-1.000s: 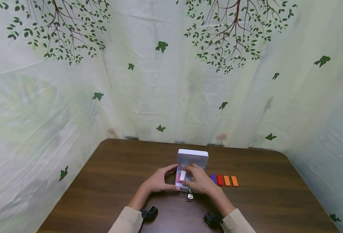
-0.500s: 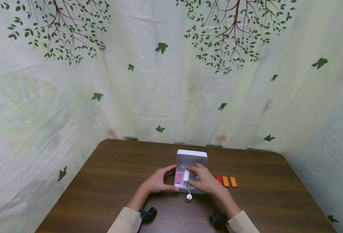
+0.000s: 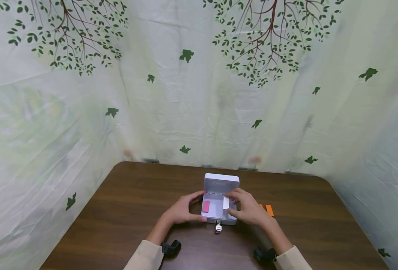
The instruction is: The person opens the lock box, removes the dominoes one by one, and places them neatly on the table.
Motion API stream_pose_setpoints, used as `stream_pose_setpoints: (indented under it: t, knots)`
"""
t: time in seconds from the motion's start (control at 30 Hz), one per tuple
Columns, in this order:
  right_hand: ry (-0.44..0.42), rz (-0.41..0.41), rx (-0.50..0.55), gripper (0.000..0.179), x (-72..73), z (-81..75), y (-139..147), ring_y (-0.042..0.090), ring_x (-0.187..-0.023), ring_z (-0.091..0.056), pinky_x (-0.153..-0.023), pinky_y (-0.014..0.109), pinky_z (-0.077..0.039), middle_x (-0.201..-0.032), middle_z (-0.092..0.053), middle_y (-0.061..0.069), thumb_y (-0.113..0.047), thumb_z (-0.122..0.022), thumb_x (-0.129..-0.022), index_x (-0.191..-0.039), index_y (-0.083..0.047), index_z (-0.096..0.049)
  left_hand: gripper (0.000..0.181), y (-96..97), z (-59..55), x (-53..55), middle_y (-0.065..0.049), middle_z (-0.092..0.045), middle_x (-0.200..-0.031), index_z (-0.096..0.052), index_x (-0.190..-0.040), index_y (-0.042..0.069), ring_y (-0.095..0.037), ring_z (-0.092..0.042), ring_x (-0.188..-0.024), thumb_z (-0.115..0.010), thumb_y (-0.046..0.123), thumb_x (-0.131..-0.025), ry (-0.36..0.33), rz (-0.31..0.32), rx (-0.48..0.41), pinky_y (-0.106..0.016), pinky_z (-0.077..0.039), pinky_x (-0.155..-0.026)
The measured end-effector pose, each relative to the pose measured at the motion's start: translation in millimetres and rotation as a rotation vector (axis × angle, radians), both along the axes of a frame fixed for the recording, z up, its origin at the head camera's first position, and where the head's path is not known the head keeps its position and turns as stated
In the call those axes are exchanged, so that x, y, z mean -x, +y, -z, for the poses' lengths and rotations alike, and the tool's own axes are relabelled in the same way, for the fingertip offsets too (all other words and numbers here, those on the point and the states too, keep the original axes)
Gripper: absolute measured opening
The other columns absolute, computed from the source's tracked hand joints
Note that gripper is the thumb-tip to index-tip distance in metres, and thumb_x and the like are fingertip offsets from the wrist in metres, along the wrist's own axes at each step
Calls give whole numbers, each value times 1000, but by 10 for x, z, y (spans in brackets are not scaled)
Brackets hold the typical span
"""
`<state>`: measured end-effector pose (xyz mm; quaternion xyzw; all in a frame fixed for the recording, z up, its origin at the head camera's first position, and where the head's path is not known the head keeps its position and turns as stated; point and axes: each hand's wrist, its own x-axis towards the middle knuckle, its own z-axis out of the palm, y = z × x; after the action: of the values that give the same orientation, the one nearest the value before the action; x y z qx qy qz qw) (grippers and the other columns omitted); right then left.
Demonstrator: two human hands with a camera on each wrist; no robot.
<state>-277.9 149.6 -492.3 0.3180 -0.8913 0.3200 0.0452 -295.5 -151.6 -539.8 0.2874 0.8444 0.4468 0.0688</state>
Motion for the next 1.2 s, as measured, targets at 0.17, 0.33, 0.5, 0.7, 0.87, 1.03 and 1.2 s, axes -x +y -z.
stream_pose_setpoints:
  t: [0.17,0.33,0.5,0.7,0.87,1.03,1.2]
  knots:
    - [10,-12,33,44,11,-9,110,20,-91,-68,-79,37,-61,-110,-64,2,-16,-81,-87,-128,-6,-69,96,-2,-3,-4,3,-48,-158,-44,-156,22,-23,-52,-142,-88,51,-76,-10,-8,8,-46,-43,-119]
    - [28,-10,44,42,9,-46,194,23,-92,-70,-81,38,-62,-110,-64,3,-13,-81,-86,-125,-5,-69,96,1,-10,-1,2,-48,-158,-44,-156,21,-24,-52,-142,-89,50,-77,-3,2,5,-46,-43,-119]
    - [11,-18,67,44,-6,-95,281,23,-95,-71,-83,39,-62,-115,-64,3,-15,-81,-88,-128,-5,-67,96,-2,-9,3,2,-48,-159,-44,-156,21,-24,-52,-142,-89,50,-77,-4,3,4,-47,-42,-119]
    - [-7,1,68,46,-12,-128,388,19,-100,-70,-88,38,-62,-117,-63,-2,-19,-82,-88,-130,-10,-68,96,-1,-3,3,6,-47,-159,-44,-156,25,-21,-51,-143,-89,51,-76,-17,-13,19,-46,-41,-120]
    - [-14,33,50,44,-7,-134,457,20,-100,-69,-88,36,-61,-115,-63,-6,-21,-82,-88,-128,-12,-68,96,-5,-15,3,4,-47,-159,-44,-156,24,-22,-51,-143,-88,52,-76,-16,-17,21,-48,-42,-119]
    - [-27,50,60,41,-10,-136,516,15,-98,-67,-88,40,-61,-113,-64,-7,-18,-82,-87,-126,-14,-69,96,-8,-21,4,4,-47,-159,-44,-156,24,-22,-51,-143,-88,53,-76,-17,-26,32,-47,-42,-120]
    - [-46,69,58,40,-30,-146,585,15,-98,-66,-89,39,-61,-111,-64,-8,-16,-82,-86,-124,-17,-69,97,-6,-5,0,5,-46,-159,-43,-156,25,-22,-51,-143,-88,54,-76,-18,-21,36,-47,-42,-120]
